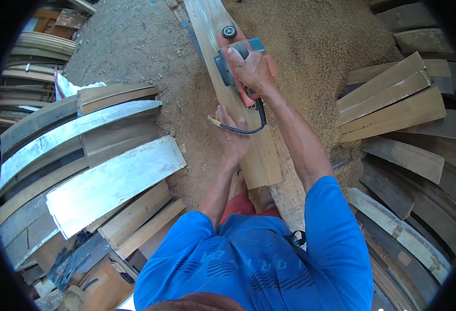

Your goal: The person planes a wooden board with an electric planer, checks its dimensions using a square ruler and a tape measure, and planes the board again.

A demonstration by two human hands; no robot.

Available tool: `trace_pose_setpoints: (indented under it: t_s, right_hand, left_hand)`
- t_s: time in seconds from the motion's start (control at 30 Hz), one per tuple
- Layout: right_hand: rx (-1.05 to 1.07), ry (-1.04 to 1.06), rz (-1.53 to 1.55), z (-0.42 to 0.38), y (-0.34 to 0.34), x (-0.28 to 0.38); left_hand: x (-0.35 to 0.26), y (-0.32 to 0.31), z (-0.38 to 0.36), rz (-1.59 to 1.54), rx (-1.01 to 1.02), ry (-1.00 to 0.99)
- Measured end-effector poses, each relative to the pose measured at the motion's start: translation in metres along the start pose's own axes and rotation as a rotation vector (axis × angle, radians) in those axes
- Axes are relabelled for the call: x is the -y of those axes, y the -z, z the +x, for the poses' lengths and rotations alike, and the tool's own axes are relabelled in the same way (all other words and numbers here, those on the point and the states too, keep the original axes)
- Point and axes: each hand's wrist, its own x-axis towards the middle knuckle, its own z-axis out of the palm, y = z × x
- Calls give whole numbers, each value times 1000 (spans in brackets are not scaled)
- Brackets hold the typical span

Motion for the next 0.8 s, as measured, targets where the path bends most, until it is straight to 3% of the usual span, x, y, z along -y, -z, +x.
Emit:
trace_pose_setpoints:
  t_s: [0.17,0.43,0.57,0.8]
  right_hand:
    - [1,-29,22,12,-9,-16]
    - [47,-51,86,15,-8,-13]
    - [-45,-14,35,17,-14,-22]
    - [-70,1,79,37,-31,-53]
  left_hand:
    - [-12,-13,-21,95,55,-243]
    - [-2,-43,2,320,86,-159]
    - [5,-62,20,510,60,-127]
    - [6,-68,37,492,19,-143]
